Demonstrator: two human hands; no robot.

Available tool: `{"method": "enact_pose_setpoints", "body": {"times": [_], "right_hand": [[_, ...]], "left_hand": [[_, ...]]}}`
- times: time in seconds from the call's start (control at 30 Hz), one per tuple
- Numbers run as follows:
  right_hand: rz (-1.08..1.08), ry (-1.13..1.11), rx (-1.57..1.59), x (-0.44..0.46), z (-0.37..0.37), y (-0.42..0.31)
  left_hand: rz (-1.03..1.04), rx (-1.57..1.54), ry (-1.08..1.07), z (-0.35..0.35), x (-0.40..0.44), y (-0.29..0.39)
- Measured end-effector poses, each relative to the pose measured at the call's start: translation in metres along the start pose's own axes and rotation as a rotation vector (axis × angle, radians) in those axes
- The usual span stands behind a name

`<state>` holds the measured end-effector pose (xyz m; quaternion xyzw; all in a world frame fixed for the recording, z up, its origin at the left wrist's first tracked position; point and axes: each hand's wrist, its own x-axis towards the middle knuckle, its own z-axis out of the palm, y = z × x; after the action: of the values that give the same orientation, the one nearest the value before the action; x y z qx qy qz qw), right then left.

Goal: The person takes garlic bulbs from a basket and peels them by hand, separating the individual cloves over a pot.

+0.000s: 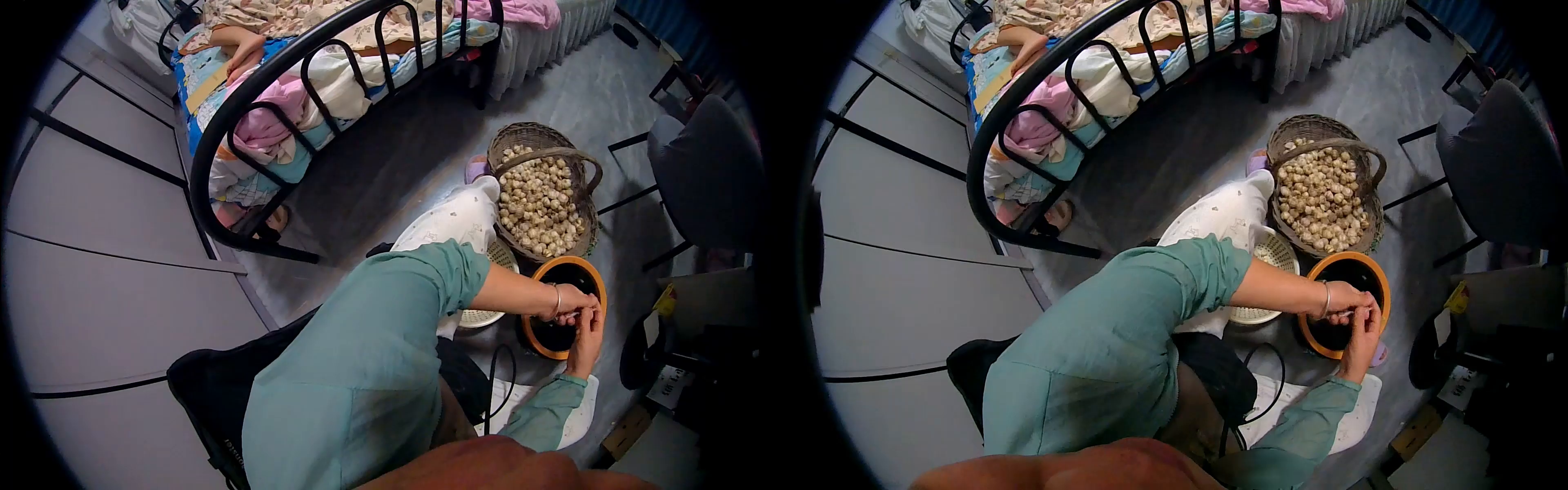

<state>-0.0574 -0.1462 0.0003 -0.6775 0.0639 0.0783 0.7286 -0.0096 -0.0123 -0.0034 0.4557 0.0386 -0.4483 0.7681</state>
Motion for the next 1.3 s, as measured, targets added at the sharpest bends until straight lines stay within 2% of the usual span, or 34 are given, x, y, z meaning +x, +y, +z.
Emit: {"method": "enact_pose_setpoints", "body": {"times": [0.17, 0.33, 0.47, 0.57, 0.63, 0.77, 0.87, 0.93, 1.3], "right_hand": [[0.088, 0.054, -0.004, -0.002, 0.001, -0.005], [0.081, 0.015, 0.199, -0.006, 0.002, -0.014], [0.068, 0.047, 0.218, -0.004, -0.002, -0.006], [0.094, -0.011, 0.214, -0.003, -0.005, -0.003], [0.102, -0.013, 0.25, 0.0, -0.005, 0.001], [0.083, -0.028, 0.219, 0.004, -0.012, 0.012], [0.058, 0.051, 0.12, 0.0, 0.002, 0.002], [0.062, 0.114, -0.069, -0.001, 0.005, 0.0], [0.061, 0.077, 0.015, -0.003, 0.004, 0.002]], "left_hand": [[-0.038, -0.022, -0.105, -0.002, -0.004, 0.003], [-0.041, 0.023, -0.15, -0.004, 0.007, 0.0], [-0.04, 0.047, -0.115, 0.0, 0.004, 0.002], [-0.052, 0.095, -0.053, 0.001, 0.006, 0.002], [-0.045, 0.008, -0.089, -0.002, 0.007, -0.001], [-0.012, 0.053, -0.037, 0.001, 0.007, -0.002], [0.002, -0.03, -0.073, 0.0, 0.012, -0.008], [-0.011, -0.161, 0.005, 0.002, 0.01, -0.008], [-0.052, 0.038, -0.073, 0.003, -0.001, 0.014]]}}
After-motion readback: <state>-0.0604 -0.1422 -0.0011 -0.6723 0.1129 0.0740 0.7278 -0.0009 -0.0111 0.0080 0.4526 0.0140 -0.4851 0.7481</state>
